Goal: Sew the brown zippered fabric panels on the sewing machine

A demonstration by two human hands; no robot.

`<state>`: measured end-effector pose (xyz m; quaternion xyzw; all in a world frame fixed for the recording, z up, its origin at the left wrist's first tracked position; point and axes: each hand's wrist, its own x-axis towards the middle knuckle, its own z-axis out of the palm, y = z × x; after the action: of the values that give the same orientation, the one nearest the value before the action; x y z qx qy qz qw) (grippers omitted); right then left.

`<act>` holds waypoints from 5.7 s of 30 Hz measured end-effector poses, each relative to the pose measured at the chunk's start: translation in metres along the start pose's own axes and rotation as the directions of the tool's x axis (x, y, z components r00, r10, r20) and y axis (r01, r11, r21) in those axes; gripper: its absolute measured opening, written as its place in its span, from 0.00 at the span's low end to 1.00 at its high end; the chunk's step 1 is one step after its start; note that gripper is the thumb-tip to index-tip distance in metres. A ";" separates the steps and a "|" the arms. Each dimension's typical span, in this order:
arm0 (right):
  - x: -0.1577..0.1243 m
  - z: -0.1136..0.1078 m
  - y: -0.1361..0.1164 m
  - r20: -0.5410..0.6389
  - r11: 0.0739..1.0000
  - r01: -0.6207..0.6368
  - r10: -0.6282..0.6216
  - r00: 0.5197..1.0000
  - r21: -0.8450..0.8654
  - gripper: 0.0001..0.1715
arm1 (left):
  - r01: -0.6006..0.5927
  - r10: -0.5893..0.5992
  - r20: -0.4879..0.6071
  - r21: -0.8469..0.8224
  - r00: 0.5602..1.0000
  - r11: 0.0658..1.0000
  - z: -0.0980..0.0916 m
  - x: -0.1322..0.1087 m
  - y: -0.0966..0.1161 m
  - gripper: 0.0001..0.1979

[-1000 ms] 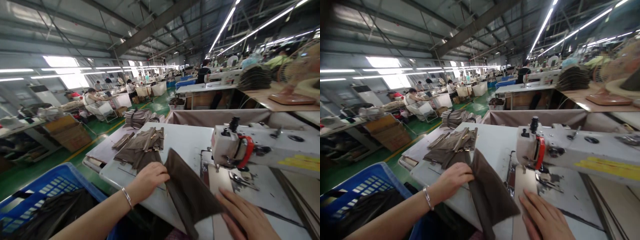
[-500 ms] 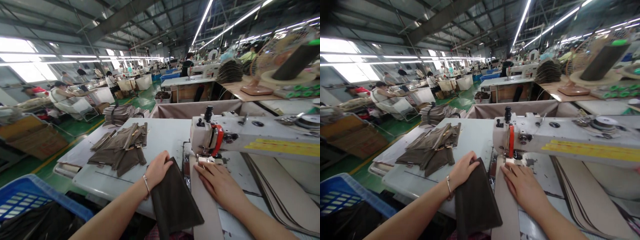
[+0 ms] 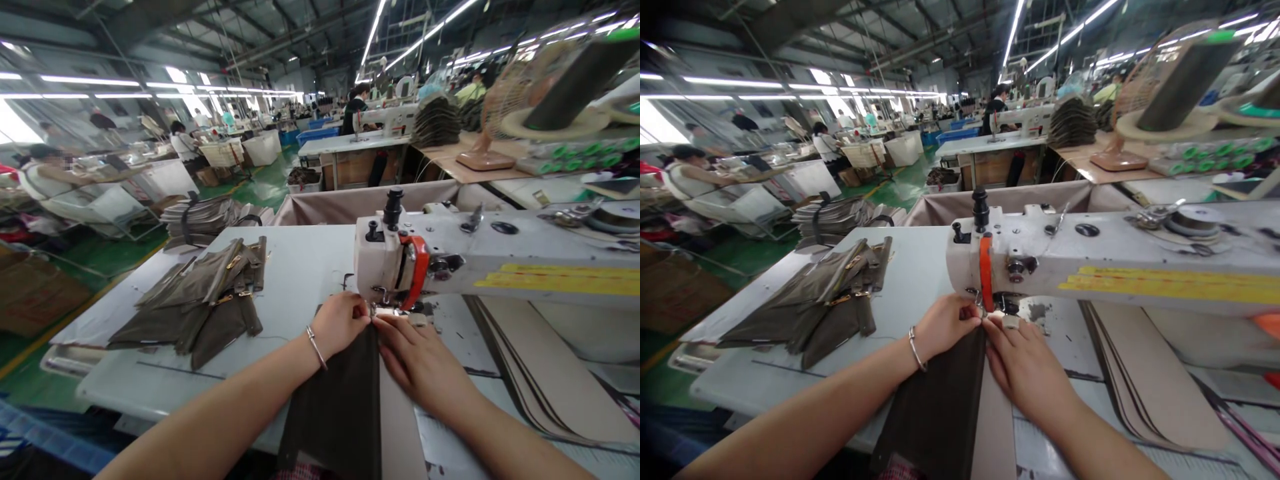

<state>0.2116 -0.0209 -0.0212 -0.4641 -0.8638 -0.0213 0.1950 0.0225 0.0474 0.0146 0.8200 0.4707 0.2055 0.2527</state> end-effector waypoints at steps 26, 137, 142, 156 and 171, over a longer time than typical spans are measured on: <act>0.001 -0.003 0.003 -0.022 0.999 -0.016 0.017 1.000 0.029 0.24 | 0.061 -0.048 -0.089 0.156 0.995 0.986 0.007 0.011 0.003 0.05; -0.029 -0.024 -0.022 0.038 0.999 -0.031 0.030 0.999 0.023 0.23 | -0.582 0.556 0.175 0.313 0.812 0.751 0.002 -0.048 -0.006 0.12; -0.018 -0.025 -0.015 0.072 0.999 -0.038 0.038 0.997 0.006 0.22 | -0.583 0.559 0.180 0.358 0.810 0.729 0.001 -0.037 -0.007 0.11; 0.007 -0.020 -0.006 0.117 0.980 -0.061 0.084 0.990 -0.190 0.27 | -0.414 0.381 0.164 0.397 0.910 0.819 0.013 -0.020 -0.013 0.11; 0.011 -0.015 -0.004 0.088 0.990 -0.108 0.116 0.989 -0.093 0.23 | -0.365 0.361 0.091 0.419 0.928 0.831 0.009 -0.014 -0.005 0.11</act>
<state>0.2074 -0.0179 -0.0030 -0.5205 -0.8427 -0.0265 0.1348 0.0177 0.0348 0.0032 0.9303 0.3392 0.1376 0.0246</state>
